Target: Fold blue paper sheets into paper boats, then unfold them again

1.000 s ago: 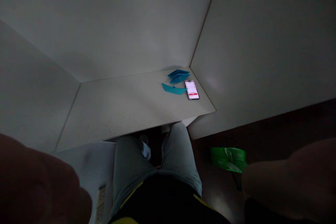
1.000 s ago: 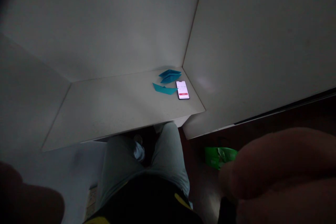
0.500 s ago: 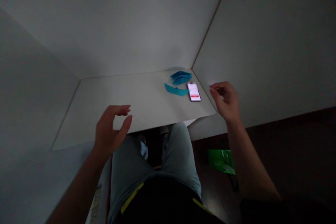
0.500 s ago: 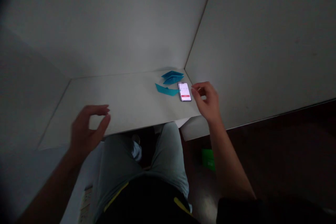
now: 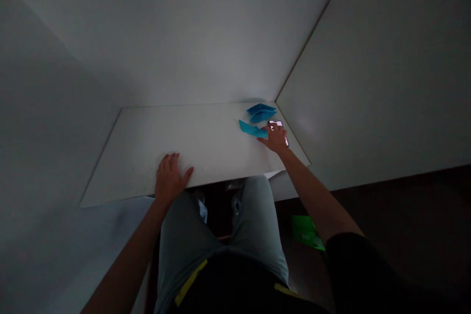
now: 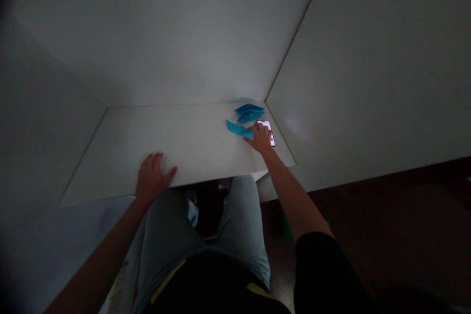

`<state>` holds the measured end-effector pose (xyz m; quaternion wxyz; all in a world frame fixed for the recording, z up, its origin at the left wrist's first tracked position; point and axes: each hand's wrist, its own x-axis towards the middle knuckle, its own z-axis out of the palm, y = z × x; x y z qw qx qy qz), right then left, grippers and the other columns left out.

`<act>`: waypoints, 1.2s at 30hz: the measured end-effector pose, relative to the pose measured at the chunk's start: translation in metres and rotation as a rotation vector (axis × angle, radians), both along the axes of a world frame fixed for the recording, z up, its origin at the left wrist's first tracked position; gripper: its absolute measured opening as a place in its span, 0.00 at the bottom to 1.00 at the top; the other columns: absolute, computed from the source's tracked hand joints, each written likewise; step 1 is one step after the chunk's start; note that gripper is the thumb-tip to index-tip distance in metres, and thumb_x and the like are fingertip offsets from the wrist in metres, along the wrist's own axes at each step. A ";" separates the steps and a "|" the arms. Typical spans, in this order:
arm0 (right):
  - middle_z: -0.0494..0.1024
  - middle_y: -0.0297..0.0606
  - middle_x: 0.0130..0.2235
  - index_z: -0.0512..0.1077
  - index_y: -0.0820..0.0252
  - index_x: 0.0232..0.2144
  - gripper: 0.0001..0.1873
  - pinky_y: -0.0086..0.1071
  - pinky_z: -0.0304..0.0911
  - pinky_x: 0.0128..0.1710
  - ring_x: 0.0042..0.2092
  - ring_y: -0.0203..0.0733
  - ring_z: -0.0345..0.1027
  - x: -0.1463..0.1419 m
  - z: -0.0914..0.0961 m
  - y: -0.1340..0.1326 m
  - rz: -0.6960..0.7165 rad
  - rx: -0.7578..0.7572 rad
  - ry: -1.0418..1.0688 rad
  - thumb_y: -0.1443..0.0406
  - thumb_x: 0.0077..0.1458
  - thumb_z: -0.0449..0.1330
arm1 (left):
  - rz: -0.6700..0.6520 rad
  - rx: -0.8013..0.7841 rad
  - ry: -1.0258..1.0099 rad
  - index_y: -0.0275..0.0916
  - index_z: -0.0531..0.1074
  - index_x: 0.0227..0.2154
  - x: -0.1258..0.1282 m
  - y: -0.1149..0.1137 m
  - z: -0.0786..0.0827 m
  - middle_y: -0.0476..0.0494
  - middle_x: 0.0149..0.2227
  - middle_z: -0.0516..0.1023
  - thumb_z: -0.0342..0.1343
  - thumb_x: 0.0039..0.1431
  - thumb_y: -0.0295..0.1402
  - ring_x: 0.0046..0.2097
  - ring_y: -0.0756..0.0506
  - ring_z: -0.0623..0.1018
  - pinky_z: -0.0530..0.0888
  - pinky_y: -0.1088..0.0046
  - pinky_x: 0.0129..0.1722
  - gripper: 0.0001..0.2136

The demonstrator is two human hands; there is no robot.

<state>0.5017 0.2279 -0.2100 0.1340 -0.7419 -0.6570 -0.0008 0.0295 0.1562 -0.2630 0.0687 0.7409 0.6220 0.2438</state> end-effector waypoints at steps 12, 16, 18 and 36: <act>0.55 0.45 0.80 0.84 0.52 0.53 0.15 0.57 0.52 0.78 0.79 0.62 0.44 -0.145 -0.035 0.007 0.384 0.086 0.177 0.68 0.70 0.62 | 0.044 -0.063 0.049 0.28 0.62 0.74 -0.001 -0.002 0.001 0.16 0.74 0.66 0.50 0.73 0.57 0.77 0.21 0.63 0.63 0.36 0.76 0.40; 0.50 0.46 0.82 0.84 0.55 0.49 0.15 0.51 0.63 0.74 0.79 0.62 0.48 -0.151 -0.046 0.034 0.462 0.136 0.381 0.70 0.67 0.60 | 0.068 -0.104 -0.022 0.32 0.60 0.75 -0.006 -0.003 0.000 0.20 0.75 0.65 0.46 0.75 0.57 0.77 0.24 0.64 0.63 0.38 0.76 0.38; 0.53 0.50 0.80 0.83 0.57 0.48 0.15 0.48 0.67 0.71 0.75 0.58 0.59 -0.151 -0.051 0.050 0.522 0.163 0.498 0.68 0.69 0.57 | 0.077 -0.064 -0.124 0.34 0.61 0.74 -0.006 0.006 0.002 0.21 0.72 0.67 0.43 0.76 0.57 0.75 0.27 0.66 0.64 0.40 0.76 0.36; 0.79 0.42 0.48 0.77 0.53 0.44 0.17 0.43 0.74 0.45 0.46 0.50 0.74 -0.178 -0.059 0.137 0.588 0.251 0.923 0.48 0.65 0.70 | -0.377 -0.066 -0.782 0.42 0.80 0.61 0.088 0.203 0.000 0.37 0.56 0.85 0.60 0.71 0.36 0.46 0.44 0.84 0.81 0.68 0.45 0.19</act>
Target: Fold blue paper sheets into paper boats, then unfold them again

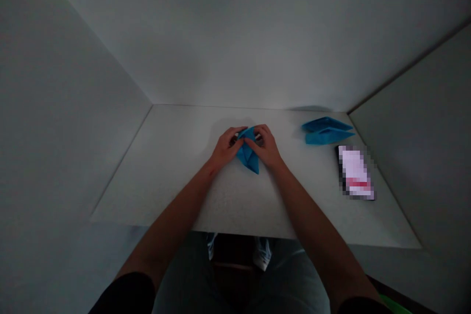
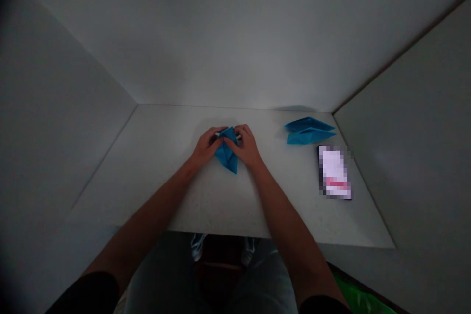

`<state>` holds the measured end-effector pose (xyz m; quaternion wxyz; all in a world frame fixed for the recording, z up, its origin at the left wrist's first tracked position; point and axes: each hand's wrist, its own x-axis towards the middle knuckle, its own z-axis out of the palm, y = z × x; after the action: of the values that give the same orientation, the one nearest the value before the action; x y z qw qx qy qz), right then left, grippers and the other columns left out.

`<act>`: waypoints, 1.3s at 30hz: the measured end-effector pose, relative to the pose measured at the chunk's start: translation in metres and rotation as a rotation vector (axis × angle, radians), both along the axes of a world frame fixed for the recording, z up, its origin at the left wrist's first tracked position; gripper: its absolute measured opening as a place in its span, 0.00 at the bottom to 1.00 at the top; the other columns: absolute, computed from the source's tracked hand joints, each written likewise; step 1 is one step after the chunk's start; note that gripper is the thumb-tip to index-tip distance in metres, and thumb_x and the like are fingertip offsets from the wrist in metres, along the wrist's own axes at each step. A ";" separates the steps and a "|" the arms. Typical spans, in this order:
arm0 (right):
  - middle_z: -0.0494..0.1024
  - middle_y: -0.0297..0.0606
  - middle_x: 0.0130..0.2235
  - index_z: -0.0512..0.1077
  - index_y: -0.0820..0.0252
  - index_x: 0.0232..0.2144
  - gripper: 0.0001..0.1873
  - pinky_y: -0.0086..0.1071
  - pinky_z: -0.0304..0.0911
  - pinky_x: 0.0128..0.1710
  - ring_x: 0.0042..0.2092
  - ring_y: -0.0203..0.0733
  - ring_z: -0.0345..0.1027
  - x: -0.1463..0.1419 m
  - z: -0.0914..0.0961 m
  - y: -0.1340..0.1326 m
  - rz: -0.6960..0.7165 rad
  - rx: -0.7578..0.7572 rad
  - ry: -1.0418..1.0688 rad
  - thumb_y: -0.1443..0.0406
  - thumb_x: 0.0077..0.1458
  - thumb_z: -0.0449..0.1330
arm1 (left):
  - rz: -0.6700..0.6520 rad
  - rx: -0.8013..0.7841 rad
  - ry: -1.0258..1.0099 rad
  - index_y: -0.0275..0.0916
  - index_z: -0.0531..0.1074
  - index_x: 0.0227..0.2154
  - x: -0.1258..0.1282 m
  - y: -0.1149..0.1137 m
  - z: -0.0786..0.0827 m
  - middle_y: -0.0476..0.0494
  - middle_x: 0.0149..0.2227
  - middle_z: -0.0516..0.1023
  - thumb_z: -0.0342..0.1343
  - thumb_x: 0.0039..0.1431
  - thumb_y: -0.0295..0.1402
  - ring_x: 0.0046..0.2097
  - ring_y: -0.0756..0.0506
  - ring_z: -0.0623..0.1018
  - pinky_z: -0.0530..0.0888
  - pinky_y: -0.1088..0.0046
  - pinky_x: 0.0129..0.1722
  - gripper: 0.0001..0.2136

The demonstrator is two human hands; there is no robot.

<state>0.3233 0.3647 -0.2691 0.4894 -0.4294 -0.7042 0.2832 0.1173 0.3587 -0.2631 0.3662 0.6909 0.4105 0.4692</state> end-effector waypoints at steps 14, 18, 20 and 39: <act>0.63 0.32 0.30 0.65 0.52 0.29 0.21 0.37 0.63 0.36 0.33 0.43 0.60 0.007 0.011 0.006 -0.018 -0.212 0.389 0.45 0.63 0.61 | 0.071 -0.176 -0.130 0.41 0.83 0.54 -0.003 0.002 0.003 0.38 0.51 0.88 0.63 0.70 0.43 0.41 0.45 0.85 0.82 0.71 0.39 0.16; 0.58 0.29 0.28 0.58 0.50 0.30 0.27 0.33 0.58 0.29 0.30 0.41 0.55 0.006 0.009 0.013 -0.096 -0.305 0.585 0.40 0.57 0.64 | 0.100 -0.226 -0.167 0.40 0.83 0.50 -0.008 0.009 0.003 0.40 0.45 0.88 0.64 0.68 0.46 0.40 0.45 0.85 0.82 0.72 0.36 0.17; 0.56 0.28 0.28 0.56 0.50 0.31 0.30 0.32 0.60 0.29 0.29 0.41 0.56 0.004 0.008 0.015 -0.122 -0.312 0.625 0.37 0.57 0.65 | 0.063 -0.236 -0.143 0.41 0.82 0.53 -0.009 0.010 0.003 0.38 0.49 0.88 0.65 0.67 0.45 0.42 0.44 0.86 0.83 0.71 0.38 0.18; 0.70 0.36 0.41 0.65 0.50 0.44 0.16 0.42 0.67 0.41 0.40 0.48 0.66 -0.018 0.010 -0.021 -0.147 0.056 -0.057 0.50 0.70 0.64 | 0.443 0.141 0.126 0.45 0.79 0.49 0.000 -0.017 0.028 0.52 0.32 0.74 0.64 0.60 0.27 0.33 0.48 0.74 0.73 0.69 0.38 0.14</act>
<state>0.3057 0.3436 -0.2588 0.5005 -0.4738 -0.6922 0.2142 0.1175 0.3420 -0.2348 0.1789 0.6358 0.5402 0.5215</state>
